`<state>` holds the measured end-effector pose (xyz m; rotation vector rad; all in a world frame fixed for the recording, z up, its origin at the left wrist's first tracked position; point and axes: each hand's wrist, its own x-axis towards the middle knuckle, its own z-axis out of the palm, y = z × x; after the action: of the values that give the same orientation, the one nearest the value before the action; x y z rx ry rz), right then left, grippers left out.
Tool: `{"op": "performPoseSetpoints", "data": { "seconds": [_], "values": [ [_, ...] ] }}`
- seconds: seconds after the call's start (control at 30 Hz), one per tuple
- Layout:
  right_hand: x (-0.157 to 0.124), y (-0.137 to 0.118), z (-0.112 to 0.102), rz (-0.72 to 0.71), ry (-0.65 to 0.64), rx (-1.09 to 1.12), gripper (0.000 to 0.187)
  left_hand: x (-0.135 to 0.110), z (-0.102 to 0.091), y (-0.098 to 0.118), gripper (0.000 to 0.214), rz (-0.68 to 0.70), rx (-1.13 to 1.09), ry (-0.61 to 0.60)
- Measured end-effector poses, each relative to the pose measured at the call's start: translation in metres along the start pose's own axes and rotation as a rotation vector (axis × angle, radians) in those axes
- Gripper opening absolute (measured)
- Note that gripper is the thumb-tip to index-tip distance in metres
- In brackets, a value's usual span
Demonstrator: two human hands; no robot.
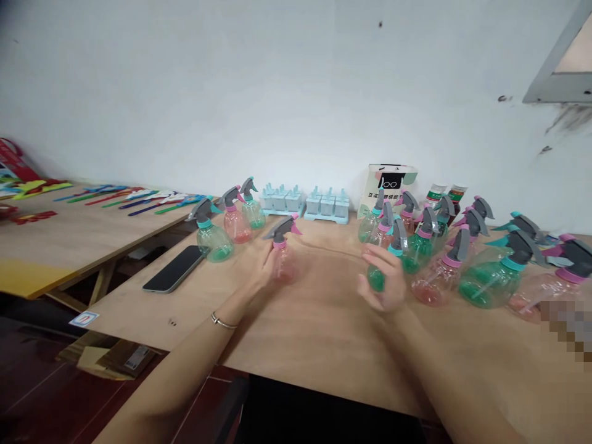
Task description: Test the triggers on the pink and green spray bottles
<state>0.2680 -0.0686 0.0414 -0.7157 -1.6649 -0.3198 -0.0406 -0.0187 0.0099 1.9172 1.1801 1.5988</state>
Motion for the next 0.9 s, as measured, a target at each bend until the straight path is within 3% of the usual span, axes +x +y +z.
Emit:
{"op": "performPoseSetpoints", "data": {
  "seconds": [0.07,0.17,0.23,0.33,0.43,0.5,0.6,0.7,0.8,0.9],
  "values": [
    [0.008,-0.023,0.026,0.199,-0.203,0.144,0.043,-0.004,0.009,0.005,0.035,0.004,0.029,-0.052],
    [0.024,-0.043,0.073,0.537,-0.392,0.338,0.076,-0.010,0.020,0.010,0.037,0.089,0.162,-0.059],
    [0.033,-0.048,0.101,0.640,-0.465,0.443,0.090,-0.013,0.024,0.009,0.047,0.182,0.276,-0.025],
    [0.042,-0.051,0.129,0.642,-0.469,0.576,0.073,-0.015,0.024,0.006,0.055,0.346,0.382,0.019],
    [0.051,-0.053,0.140,0.692,-0.474,0.642,0.049,-0.009,0.009,0.003,0.052,0.518,0.350,0.059],
    [0.059,-0.054,0.140,0.803,-0.480,0.684,0.043,0.001,-0.012,0.000,0.047,0.521,0.336,0.235],
    [0.069,-0.051,0.136,1.036,-0.450,0.872,0.043,0.023,-0.058,-0.013,0.042,0.271,0.391,0.709],
    [0.075,-0.047,0.135,1.173,-0.418,1.137,0.041,0.042,-0.104,-0.035,0.077,-0.052,0.436,0.917],
    [0.076,-0.047,0.137,1.207,-0.405,1.255,0.036,0.048,-0.134,-0.058,0.101,-0.366,0.428,0.814],
    [0.077,-0.049,0.138,1.181,-0.427,1.300,0.031,0.046,-0.144,-0.068,0.083,-0.518,0.428,0.621]
  ]
}}
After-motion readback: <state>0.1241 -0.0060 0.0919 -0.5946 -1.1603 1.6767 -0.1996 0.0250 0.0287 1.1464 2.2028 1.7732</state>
